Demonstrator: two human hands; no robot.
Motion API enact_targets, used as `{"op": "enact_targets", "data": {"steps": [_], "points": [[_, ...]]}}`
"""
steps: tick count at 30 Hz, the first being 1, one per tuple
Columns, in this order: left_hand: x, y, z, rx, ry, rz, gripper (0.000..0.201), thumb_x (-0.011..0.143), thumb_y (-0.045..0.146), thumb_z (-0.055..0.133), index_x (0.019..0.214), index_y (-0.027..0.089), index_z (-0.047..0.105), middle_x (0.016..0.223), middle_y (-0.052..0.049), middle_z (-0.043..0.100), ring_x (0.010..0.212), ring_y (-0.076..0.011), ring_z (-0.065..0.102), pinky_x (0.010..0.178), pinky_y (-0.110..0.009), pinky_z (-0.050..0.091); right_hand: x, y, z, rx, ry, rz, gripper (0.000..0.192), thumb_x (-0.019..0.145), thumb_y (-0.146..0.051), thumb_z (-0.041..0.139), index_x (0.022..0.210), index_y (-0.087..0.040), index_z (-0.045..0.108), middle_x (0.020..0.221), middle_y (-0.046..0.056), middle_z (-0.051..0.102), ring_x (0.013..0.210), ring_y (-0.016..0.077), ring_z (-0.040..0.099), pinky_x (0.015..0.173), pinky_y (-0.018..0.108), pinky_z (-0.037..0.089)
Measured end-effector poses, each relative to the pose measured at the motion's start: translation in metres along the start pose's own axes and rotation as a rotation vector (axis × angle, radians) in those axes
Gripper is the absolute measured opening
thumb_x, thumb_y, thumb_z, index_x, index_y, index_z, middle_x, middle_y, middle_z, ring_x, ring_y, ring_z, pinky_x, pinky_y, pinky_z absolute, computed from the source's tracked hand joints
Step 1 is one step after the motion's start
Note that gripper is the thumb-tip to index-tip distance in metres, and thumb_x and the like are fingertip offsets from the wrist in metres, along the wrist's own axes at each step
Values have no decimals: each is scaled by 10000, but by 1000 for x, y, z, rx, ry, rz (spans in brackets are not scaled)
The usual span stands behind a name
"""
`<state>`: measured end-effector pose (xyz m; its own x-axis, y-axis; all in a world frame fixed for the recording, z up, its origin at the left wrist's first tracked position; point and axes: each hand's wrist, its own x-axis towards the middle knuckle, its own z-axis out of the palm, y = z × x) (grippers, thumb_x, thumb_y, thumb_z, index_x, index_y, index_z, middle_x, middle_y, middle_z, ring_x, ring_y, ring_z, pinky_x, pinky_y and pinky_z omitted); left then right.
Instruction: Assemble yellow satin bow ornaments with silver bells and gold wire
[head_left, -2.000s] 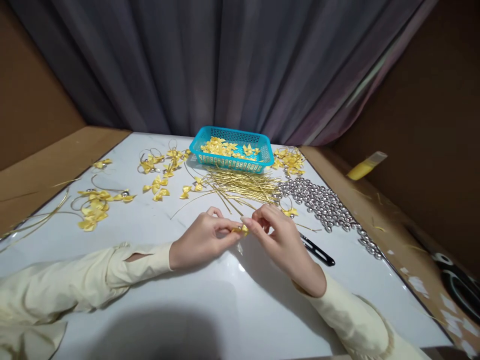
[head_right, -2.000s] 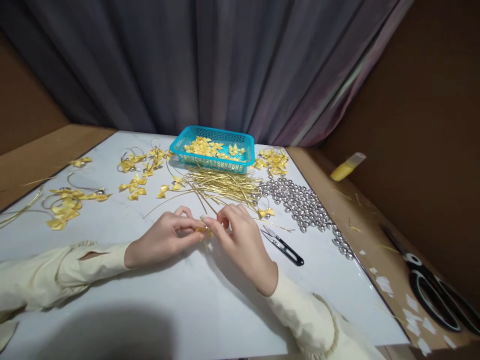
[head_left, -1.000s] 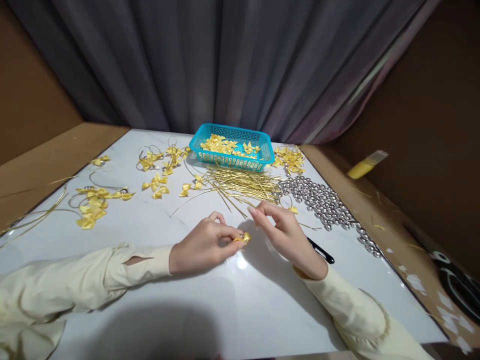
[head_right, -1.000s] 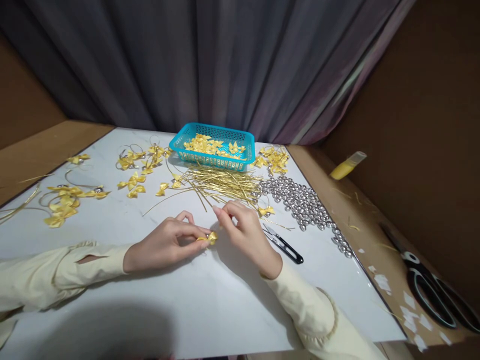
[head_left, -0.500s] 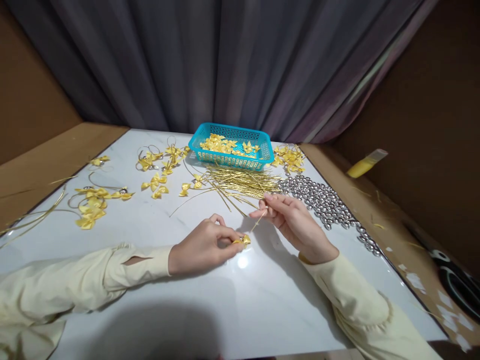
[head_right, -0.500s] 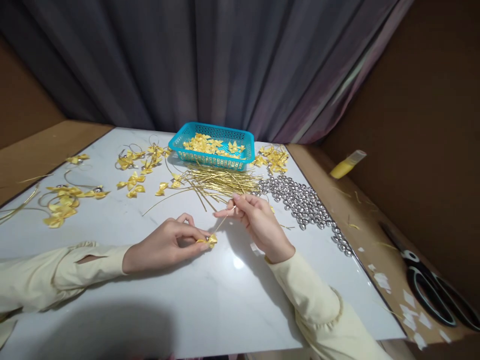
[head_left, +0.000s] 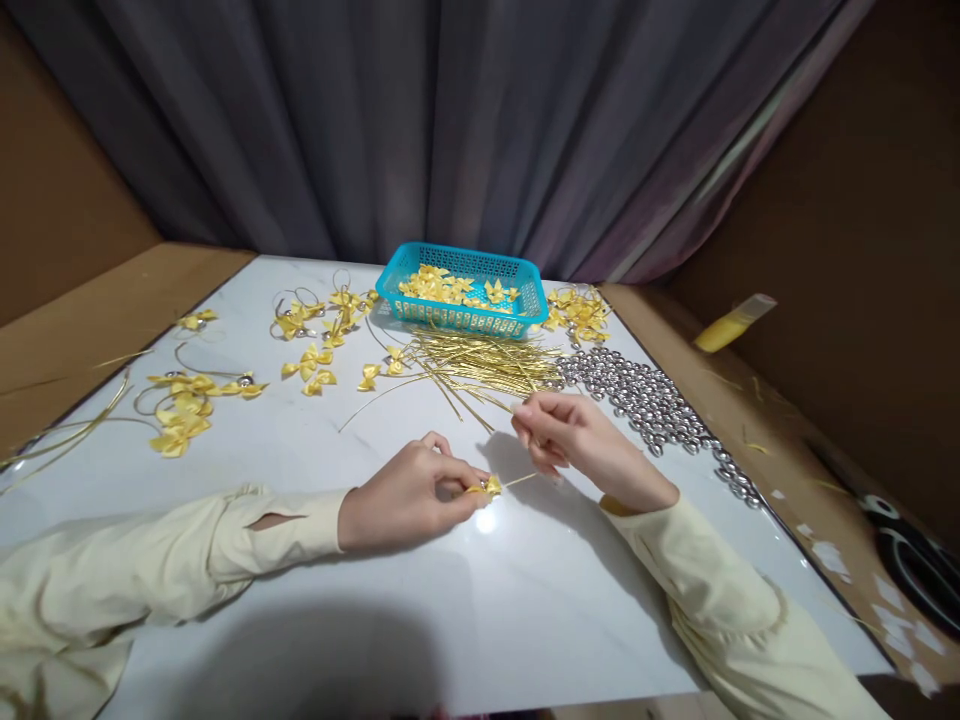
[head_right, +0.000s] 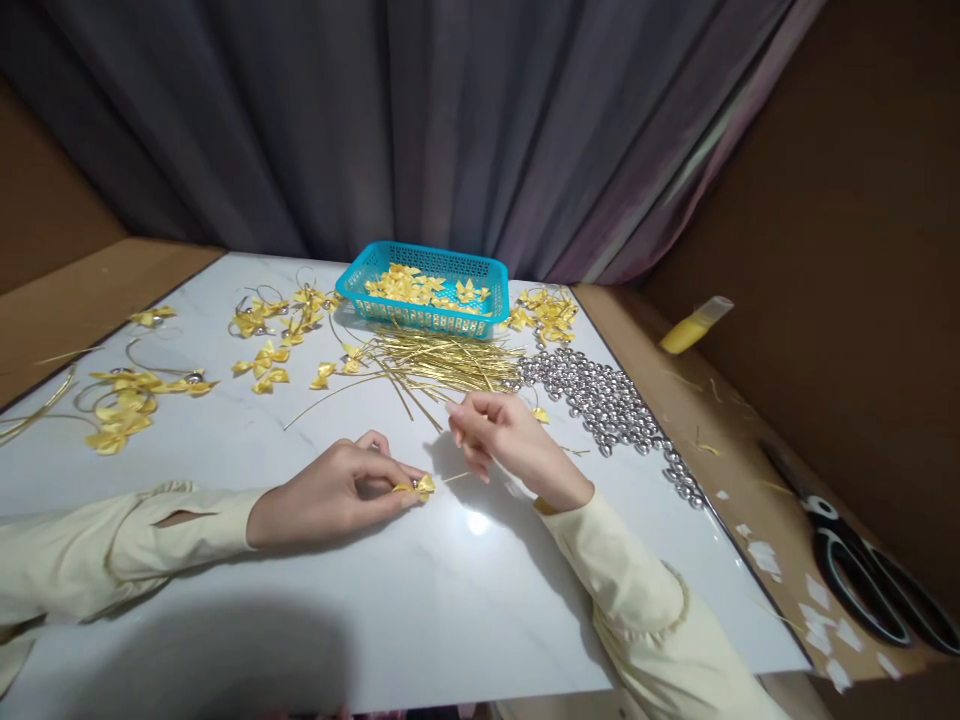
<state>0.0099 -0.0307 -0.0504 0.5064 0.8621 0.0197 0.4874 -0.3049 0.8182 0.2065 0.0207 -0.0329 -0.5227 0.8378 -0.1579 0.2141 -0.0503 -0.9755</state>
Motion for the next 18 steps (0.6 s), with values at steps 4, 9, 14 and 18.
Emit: {"op": "enact_targets", "data": {"steps": [4, 9, 14, 18], "points": [[1, 1, -1, 57, -26, 11, 240, 800, 249, 520, 678, 155, 705, 617, -35, 669, 669, -156, 400, 638, -265, 382, -5, -1, 6, -407, -160, -94, 339, 822, -428, 542, 631, -154, 481, 527, -55, 410, 472, 61, 328, 438, 194, 258], [3, 0, -2, 58, -59, -10, 219, 788, 248, 535, 683, 162, 708, 624, -28, 661, 685, -153, 431, 637, -256, 383, -9, -8, 6, -681, -349, -323, 150, 782, -266, 628, 819, -163, 526, 691, -20, 500, 604, 95, 427, 565, 216, 349], [5, -2, -3, 9, -79, -70, 174, 751, 223, 572, 695, 136, 712, 587, -21, 620, 641, -134, 496, 607, -230, 408, -11, -5, 8, -775, -379, -452, 185, 811, -16, 433, 823, -148, 563, 819, 48, 549, 732, 126, 505, 650, 239, 386], [5, -6, -2, -13, -98, -48, 184, 748, 235, 576, 684, 119, 704, 542, -20, 590, 661, -142, 520, 586, -211, 414, -12, 0, 9, -817, -384, -484, 223, 827, -13, 424, 863, -139, 605, 775, 39, 542, 692, 117, 500, 634, 225, 378]]}}
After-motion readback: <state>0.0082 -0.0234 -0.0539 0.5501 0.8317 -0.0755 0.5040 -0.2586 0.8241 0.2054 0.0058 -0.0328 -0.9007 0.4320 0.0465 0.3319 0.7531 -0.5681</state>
